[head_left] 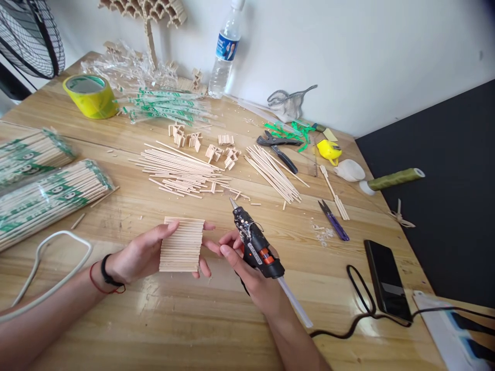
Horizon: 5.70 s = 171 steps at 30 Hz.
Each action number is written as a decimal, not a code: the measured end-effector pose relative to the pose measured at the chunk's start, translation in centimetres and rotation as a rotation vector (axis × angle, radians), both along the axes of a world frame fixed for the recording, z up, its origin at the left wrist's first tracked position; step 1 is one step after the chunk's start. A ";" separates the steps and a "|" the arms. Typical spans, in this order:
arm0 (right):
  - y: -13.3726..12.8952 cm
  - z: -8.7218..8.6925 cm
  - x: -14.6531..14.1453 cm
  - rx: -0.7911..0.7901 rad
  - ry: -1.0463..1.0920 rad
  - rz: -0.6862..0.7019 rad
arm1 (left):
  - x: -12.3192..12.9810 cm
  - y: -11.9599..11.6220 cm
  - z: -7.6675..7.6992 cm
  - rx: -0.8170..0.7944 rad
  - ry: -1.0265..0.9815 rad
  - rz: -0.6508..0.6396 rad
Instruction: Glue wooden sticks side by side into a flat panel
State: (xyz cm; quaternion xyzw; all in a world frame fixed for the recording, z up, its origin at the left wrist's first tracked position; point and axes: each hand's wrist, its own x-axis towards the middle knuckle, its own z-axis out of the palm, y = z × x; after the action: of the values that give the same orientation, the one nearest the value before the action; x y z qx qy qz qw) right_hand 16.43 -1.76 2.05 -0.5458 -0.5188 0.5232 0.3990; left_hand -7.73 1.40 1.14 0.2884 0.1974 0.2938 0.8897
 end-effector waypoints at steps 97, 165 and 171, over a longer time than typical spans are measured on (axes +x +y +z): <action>0.4 0.1 -0.1 -0.080 0.150 0.132 | -0.4 0.0 -0.3 -0.023 -0.127 0.023; 0.0 0.7 -0.6 0.064 -0.017 -0.132 | -0.3 -0.9 -0.8 0.130 0.121 -0.077; -0.2 0.6 -1.0 -0.004 0.130 -0.099 | -0.5 -1.0 -0.9 0.128 0.145 -0.135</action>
State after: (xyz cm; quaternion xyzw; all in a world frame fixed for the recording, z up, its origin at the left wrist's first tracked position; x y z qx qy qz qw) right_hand 15.42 -2.01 2.67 -0.5363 -0.4630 0.5384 0.4562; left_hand -8.19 0.43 0.20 0.3779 0.2223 0.2236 0.8705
